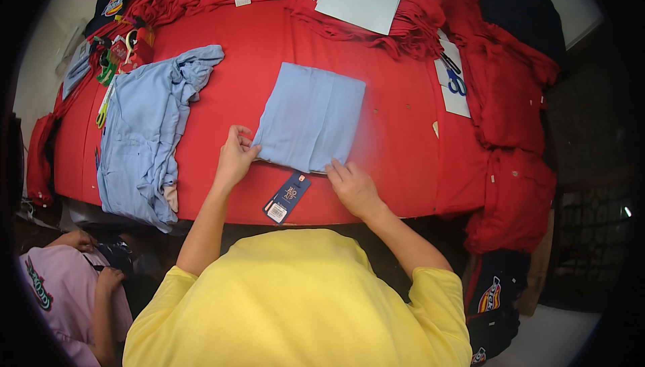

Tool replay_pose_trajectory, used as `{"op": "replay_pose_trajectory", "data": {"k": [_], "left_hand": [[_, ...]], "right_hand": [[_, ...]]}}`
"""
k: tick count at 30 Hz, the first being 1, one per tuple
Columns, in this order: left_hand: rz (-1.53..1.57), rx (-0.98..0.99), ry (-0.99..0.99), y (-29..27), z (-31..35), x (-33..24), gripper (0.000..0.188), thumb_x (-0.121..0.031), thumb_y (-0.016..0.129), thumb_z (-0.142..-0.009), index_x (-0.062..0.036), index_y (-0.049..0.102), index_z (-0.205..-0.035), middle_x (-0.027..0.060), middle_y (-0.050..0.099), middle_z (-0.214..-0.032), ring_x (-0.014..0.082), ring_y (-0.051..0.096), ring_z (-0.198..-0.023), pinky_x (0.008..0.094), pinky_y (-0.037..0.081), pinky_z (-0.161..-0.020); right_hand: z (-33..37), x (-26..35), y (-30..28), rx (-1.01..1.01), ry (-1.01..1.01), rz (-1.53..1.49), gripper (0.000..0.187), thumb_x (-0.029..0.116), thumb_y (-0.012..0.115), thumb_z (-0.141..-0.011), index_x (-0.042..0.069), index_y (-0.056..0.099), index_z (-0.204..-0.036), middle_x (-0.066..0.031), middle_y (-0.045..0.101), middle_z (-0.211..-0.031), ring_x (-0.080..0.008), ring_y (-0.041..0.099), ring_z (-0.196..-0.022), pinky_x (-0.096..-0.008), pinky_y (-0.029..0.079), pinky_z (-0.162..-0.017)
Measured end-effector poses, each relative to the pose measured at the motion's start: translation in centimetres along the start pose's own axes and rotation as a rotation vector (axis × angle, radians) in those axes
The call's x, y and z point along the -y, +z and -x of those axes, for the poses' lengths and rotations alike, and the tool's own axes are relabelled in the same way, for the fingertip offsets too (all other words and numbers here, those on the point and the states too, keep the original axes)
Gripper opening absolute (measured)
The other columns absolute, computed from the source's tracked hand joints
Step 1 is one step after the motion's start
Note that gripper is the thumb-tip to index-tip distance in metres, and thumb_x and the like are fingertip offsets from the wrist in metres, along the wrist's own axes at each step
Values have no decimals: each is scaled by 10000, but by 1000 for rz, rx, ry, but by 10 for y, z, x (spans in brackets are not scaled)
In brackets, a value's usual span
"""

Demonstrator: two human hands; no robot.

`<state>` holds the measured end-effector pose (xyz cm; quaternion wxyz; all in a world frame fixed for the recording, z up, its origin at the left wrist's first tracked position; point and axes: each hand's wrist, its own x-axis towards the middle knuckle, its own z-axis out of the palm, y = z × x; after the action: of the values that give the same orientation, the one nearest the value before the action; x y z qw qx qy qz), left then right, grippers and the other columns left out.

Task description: The person folds light blue shirts on a red table using a cardboard template to ensure uniform size. They smooth the fabric, fold the sleeves and body, and stack the finished shirts. Another person in a pink shirt is visible in the background handling similar items.

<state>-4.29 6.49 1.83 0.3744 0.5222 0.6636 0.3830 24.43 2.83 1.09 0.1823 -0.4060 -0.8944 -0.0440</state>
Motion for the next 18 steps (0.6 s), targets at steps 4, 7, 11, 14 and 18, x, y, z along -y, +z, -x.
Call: {"op": "replay_pose_trajectory", "data": {"k": [4,7,11,14,18], "left_hand": [[96,294,135,-36,-7,-33,280,-78,587,-871,-2,583,-1140,35,614,-789,121,594,-711,275,482,-682],[225,453,205,-75,-6,-83,265,-74,514,-913,-4,616,-1148,37,641,-884,110,595,-765,260,485,-719],[386,424,392,-115,7,-127,259,-119,540,-910,30,619,-1107,58,629,-985,103,581,-880,260,471,-796],[69,316,246,-115,-7,-141,234,-148,607,-887,34,632,-1032,42,634,-919,95,568,-855,248,448,-771],[125,219,245,-75,-64,-74,225,-183,654,-876,34,648,-935,27,634,-820,92,561,-794,238,435,-725]], "right_hand": [[-28,-15,-51,-77,-14,-22,287,29,567,-769,25,600,-1054,-98,634,-994,-266,597,-809,-356,520,-676],[-64,-16,-120,-157,-47,-40,299,-20,568,-756,27,602,-1049,-110,633,-945,-282,599,-796,-372,519,-686],[-108,-18,-184,-162,-16,-377,262,-94,539,-815,2,633,-1041,-133,643,-836,-256,646,-749,-320,504,-689],[-131,-30,-195,46,98,-512,187,-45,545,-842,-4,633,-1001,-116,667,-836,-189,636,-700,-286,505,-648],[-163,-70,-125,482,222,-675,176,2,566,-836,-16,634,-997,-66,672,-829,-117,611,-692,-263,514,-566]]}}
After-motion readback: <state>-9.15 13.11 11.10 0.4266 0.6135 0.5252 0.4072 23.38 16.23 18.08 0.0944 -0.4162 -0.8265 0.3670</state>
